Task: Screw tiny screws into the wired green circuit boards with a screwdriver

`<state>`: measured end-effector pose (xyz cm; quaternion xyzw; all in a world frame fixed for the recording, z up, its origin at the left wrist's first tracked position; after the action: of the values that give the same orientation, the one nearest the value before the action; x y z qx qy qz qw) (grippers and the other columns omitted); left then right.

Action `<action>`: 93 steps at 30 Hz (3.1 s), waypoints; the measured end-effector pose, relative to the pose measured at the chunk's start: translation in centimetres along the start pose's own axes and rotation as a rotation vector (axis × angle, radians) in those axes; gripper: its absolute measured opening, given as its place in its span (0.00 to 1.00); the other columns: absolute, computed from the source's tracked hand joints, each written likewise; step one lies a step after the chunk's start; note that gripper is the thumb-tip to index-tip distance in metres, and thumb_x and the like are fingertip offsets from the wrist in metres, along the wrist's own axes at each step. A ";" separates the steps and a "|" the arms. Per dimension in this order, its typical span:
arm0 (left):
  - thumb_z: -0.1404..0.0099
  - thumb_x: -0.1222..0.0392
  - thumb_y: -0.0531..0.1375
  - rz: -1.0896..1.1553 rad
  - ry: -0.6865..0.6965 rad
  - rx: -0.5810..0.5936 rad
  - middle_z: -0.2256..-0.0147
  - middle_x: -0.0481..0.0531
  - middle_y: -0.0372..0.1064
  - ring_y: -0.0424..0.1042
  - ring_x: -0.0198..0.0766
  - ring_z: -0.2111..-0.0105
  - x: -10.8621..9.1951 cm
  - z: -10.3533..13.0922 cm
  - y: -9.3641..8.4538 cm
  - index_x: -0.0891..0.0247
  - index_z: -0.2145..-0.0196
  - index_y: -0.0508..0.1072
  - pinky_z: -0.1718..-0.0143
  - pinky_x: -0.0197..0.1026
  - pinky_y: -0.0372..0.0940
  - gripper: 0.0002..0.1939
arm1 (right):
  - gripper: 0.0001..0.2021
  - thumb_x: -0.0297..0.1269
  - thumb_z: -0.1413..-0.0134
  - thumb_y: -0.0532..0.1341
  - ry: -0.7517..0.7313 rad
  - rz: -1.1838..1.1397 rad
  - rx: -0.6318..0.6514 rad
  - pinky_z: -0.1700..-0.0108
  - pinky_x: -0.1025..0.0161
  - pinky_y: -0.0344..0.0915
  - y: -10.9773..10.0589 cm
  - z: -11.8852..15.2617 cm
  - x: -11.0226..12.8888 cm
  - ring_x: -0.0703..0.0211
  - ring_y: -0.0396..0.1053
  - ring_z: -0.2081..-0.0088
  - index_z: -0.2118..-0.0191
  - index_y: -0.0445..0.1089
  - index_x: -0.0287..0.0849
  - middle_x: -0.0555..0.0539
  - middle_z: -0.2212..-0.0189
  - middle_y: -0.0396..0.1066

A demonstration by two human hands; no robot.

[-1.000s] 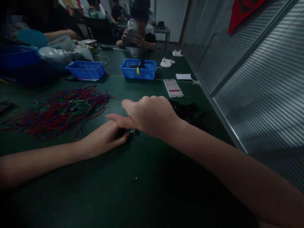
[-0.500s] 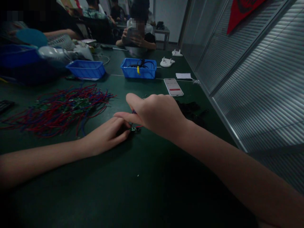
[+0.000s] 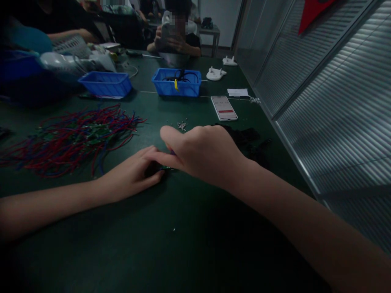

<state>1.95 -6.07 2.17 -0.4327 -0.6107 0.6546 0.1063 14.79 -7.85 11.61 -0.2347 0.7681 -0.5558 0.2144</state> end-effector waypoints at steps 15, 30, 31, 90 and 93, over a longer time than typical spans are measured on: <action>0.32 0.54 0.49 -0.313 0.073 -0.079 0.61 0.56 0.65 0.62 0.44 0.61 -1.2 0.6 -0.4 0.62 0.60 0.64 0.59 0.49 0.60 0.10 | 0.22 0.56 0.38 0.46 0.034 0.025 -0.014 0.74 0.66 0.42 0.0 0.2 0.1 0.66 0.54 0.79 0.63 0.66 0.42 0.52 0.81 0.61; 0.33 0.54 0.51 -0.217 0.039 -0.066 0.62 0.53 0.64 0.62 0.43 0.62 -1.0 0.4 -0.5 0.61 0.62 0.64 0.59 0.49 0.60 0.08 | 0.17 0.49 0.36 0.47 0.012 -0.068 -0.016 0.73 0.66 0.46 0.2 0.3 0.4 0.66 0.59 0.77 0.63 0.65 0.42 0.52 0.78 0.64; 0.33 0.54 0.51 -0.214 0.040 -0.068 0.62 0.53 0.64 0.62 0.43 0.62 -1.0 0.4 -0.5 0.61 0.62 0.64 0.60 0.48 0.60 0.08 | 0.18 0.51 0.37 0.48 0.036 -0.018 -0.049 0.73 0.66 0.44 0.2 0.3 0.2 0.66 0.58 0.78 0.65 0.66 0.43 0.52 0.80 0.63; 0.31 0.58 0.54 -0.714 0.295 -0.266 0.69 0.49 0.69 0.64 0.40 0.67 -3.8 1.2 -1.0 0.62 0.65 0.70 0.67 0.43 0.56 0.08 | 0.13 0.49 0.42 0.57 0.331 -0.529 -0.027 0.78 0.70 0.54 2.1 5.5 -3.3 0.71 0.60 0.81 0.69 0.60 0.45 0.57 0.81 0.62; 0.32 0.61 0.55 -0.755 0.346 -0.249 0.66 0.49 0.71 0.66 0.40 0.66 -4.2 1.5 -0.8 0.62 0.62 0.71 0.66 0.42 0.57 0.06 | 0.11 0.47 0.43 0.59 0.472 -0.619 -0.090 0.78 0.72 0.57 1.9 8.1 -5.2 0.71 0.63 0.81 0.68 0.61 0.46 0.58 0.81 0.65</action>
<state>3.16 -9.75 4.52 -0.2917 -0.7736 0.4091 0.3862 23.43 -10.31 7.82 -0.3303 0.7130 -0.5984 -0.1563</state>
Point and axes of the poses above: each hand's wrist, its own z-axis away from the middle knuckle, its own y-axis out of the palm, x = y × z, the point moved 7 cm from there along -z, towards the middle knuckle
